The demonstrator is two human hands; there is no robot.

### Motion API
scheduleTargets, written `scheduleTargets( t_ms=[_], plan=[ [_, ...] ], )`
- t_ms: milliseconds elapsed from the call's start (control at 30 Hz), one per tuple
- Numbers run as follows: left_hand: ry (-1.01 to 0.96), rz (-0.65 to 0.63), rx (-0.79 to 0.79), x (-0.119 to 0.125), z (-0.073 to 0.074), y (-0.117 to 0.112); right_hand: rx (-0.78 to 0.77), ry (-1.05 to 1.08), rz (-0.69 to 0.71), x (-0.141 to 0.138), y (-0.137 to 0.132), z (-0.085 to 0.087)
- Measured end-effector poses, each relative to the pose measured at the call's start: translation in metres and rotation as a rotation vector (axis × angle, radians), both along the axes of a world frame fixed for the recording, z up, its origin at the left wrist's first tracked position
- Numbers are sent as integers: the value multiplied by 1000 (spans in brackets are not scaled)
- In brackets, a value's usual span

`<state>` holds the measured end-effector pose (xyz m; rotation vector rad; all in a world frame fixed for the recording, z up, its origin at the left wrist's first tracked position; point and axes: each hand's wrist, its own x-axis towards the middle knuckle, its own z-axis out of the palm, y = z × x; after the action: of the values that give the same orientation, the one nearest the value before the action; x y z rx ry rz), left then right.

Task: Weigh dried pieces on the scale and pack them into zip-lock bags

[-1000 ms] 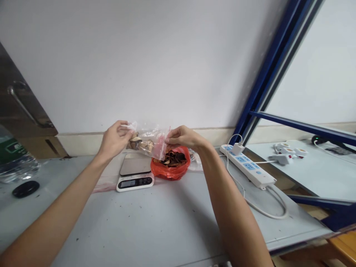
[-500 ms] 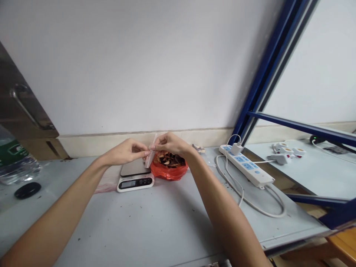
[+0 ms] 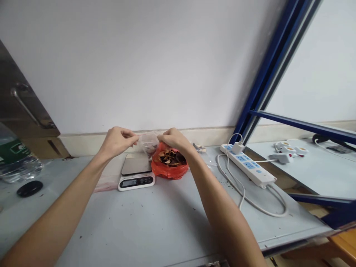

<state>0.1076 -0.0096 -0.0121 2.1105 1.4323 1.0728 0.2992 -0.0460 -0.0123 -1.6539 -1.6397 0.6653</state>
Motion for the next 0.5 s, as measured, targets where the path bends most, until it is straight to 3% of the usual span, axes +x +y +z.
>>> scheduleTargets(
  t_ms=[100,233,300,400,500],
  plan=[
    [28,31,93,5,-5,-1,217,-10,-114,-3,1,-2],
    [75,-27,205,20,-14,-11,314,-66,19,-13,0,-6],
    [85,-54,242,25,-16,-17,331,-163,11,-17,-1,-7],
    [80,-130,301,25,-14,-20,233,-244,13,-18,-4,-7],
    [21,-167,333,18,-13,-11,82,-256,105,-9,-5,-4]
  ],
)
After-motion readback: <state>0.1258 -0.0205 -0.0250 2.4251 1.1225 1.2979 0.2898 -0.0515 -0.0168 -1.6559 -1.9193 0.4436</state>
